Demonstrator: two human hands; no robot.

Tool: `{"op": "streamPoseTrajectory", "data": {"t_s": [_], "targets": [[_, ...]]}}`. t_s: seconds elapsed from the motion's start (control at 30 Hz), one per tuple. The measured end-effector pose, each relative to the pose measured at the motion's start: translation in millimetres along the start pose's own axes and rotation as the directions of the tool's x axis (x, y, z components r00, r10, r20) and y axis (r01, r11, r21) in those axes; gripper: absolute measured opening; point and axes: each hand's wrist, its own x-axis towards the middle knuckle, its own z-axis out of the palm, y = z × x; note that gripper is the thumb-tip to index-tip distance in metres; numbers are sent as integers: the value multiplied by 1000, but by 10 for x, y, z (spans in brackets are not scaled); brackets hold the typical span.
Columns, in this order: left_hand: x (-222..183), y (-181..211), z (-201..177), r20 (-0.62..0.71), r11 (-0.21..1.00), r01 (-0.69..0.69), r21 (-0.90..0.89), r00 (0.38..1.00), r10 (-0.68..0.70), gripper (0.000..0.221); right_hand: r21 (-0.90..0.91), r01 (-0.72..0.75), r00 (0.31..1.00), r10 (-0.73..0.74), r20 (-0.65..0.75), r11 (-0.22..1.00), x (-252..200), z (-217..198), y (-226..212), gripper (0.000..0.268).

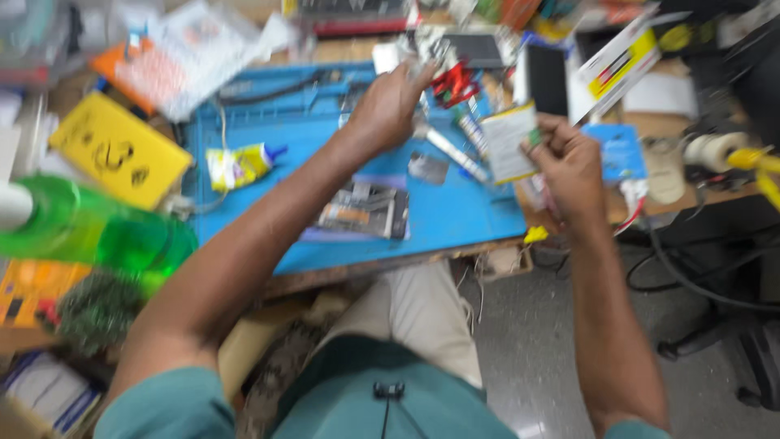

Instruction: The person disassembles a smartphone, removes the back cover and battery, and then reassembles the device. They handle the phone's internal components, including the motherboard and battery, and use a metal prying tool to separate the casing.

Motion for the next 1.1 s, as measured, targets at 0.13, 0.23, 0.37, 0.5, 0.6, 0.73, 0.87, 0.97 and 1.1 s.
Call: {"op": "streamPoseTrajectory", "data": {"t_s": [0.13, 0.23, 0.37, 0.5, 0.6, 0.73, 0.87, 0.97, 1.1], "targets": [[37, 74, 20, 32, 996, -68, -55, 997, 70, 52, 41, -133, 991, 133, -3, 990, 0, -14, 146, 40], [63, 267, 97, 358, 554, 335, -762, 931, -70, 41, 120, -140, 990, 137, 26, 983, -25, 70, 202, 42], [65, 321, 132, 484, 504, 497, -707, 859, -168, 22, 135, -108, 993, 99, 69, 985, 0, 126, 313, 42], [-34, 209, 11, 370, 545, 377, -749, 920, -127, 15, 195, -40, 988, 10, 153, 980, 5, 222, 218, 15], [-274, 48, -421, -20, 854, -10, -520, 1000, -1, 12, 9, 20, 991, -21, 133, 1000, 25, 384, -101, 15], [-996, 30, -1305, 343, 998, 43, -46, 939, -24, 16, 70, -7, 991, -3, 136, 998, 67, 644, -490, 18], [-1501, 303, -1559, 323, 996, -59, -71, 943, 79, 36, -58, -73, 920, 89, 382, 996, 137, 1044, -439, 23], [-1697, 348, -1527, 328, 996, -73, -53, 941, 86, 48, -146, -25, 814, 105, 572, 989, 213, 1297, -355, 26], [-1807, 323, -1455, 321, 996, -86, 6, 944, 79, 38, -244, 38, 727, 141, 672, 969, 263, 1552, -375, 27]]}}
